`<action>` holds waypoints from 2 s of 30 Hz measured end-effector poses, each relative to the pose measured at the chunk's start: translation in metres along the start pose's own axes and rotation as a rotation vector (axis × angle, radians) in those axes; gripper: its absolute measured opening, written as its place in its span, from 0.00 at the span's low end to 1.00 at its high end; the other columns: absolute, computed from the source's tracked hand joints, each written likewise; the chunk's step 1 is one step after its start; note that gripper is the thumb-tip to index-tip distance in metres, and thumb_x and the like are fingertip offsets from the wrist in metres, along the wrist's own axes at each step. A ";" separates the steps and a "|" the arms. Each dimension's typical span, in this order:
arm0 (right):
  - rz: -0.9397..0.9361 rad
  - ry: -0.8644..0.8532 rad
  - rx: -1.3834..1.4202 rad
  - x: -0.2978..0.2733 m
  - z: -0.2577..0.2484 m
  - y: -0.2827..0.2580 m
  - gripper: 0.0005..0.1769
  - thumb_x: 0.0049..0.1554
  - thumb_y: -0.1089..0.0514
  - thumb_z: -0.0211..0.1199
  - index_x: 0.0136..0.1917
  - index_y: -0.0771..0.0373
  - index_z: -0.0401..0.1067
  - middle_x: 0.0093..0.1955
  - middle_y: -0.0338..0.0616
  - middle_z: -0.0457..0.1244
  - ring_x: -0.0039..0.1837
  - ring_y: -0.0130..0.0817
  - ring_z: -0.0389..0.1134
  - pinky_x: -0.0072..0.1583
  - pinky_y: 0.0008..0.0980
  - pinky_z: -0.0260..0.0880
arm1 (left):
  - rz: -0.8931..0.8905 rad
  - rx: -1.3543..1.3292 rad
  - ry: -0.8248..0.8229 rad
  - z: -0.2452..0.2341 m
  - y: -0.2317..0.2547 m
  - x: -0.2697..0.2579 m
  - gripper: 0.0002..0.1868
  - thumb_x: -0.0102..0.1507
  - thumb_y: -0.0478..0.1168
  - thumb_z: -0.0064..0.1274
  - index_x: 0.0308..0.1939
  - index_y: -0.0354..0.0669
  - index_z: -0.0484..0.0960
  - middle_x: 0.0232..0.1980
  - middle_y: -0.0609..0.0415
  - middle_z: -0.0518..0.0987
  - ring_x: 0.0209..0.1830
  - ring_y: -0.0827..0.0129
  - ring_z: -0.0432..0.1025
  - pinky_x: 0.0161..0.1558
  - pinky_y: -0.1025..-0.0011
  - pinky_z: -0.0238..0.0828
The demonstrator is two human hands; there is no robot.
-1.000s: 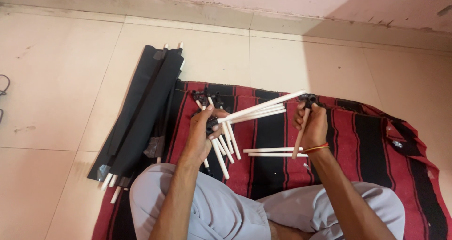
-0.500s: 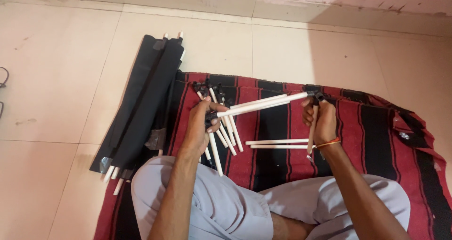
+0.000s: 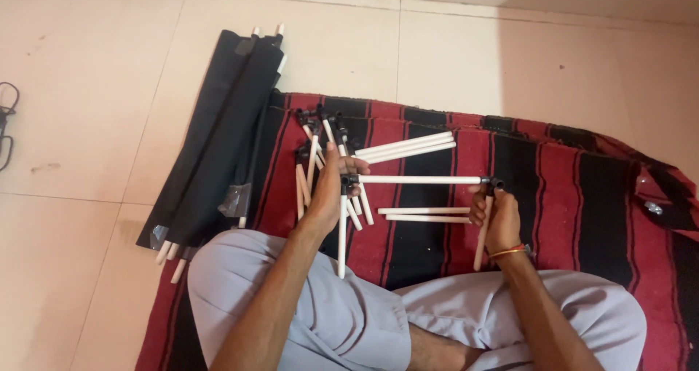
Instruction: The person assembles a small folding stool or chair. They connect white plastic poles with black plastic joints to form a frame, then attach a black fabric seat to the frame.
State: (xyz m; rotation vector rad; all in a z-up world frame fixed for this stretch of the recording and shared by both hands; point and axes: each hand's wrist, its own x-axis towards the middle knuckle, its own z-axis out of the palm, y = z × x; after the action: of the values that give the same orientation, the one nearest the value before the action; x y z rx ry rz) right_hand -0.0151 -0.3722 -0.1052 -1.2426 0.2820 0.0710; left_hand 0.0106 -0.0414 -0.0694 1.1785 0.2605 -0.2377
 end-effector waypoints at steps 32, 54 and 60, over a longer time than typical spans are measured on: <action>-0.289 -0.016 -0.412 0.019 -0.015 -0.011 0.18 0.67 0.59 0.59 0.68 0.64 0.73 0.48 0.43 0.71 0.46 0.24 0.71 0.48 0.22 0.72 | 0.302 0.575 0.023 -0.011 0.007 0.004 0.23 0.66 0.39 0.55 0.65 0.40 0.78 0.47 0.51 0.87 0.48 0.73 0.80 0.51 0.76 0.76; -0.169 -0.098 -0.532 0.024 -0.038 -0.008 0.17 0.64 0.59 0.59 0.65 0.65 0.74 0.45 0.47 0.72 0.45 0.28 0.73 0.47 0.28 0.76 | 0.219 0.629 -0.017 -0.017 0.001 0.006 0.24 0.65 0.39 0.56 0.66 0.40 0.77 0.51 0.48 0.87 0.50 0.73 0.81 0.54 0.73 0.78; -0.098 -0.116 -0.485 0.030 -0.037 0.001 0.17 0.62 0.58 0.59 0.63 0.65 0.72 0.45 0.46 0.72 0.46 0.29 0.75 0.47 0.30 0.79 | 0.260 0.620 0.052 -0.014 -0.002 0.005 0.23 0.68 0.40 0.53 0.68 0.43 0.76 0.49 0.51 0.87 0.45 0.75 0.80 0.46 0.76 0.76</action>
State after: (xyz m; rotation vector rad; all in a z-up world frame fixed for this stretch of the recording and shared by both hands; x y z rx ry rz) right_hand 0.0076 -0.4096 -0.1242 -1.7249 0.1027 0.1320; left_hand 0.0140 -0.0295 -0.0775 1.8177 0.0735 -0.0557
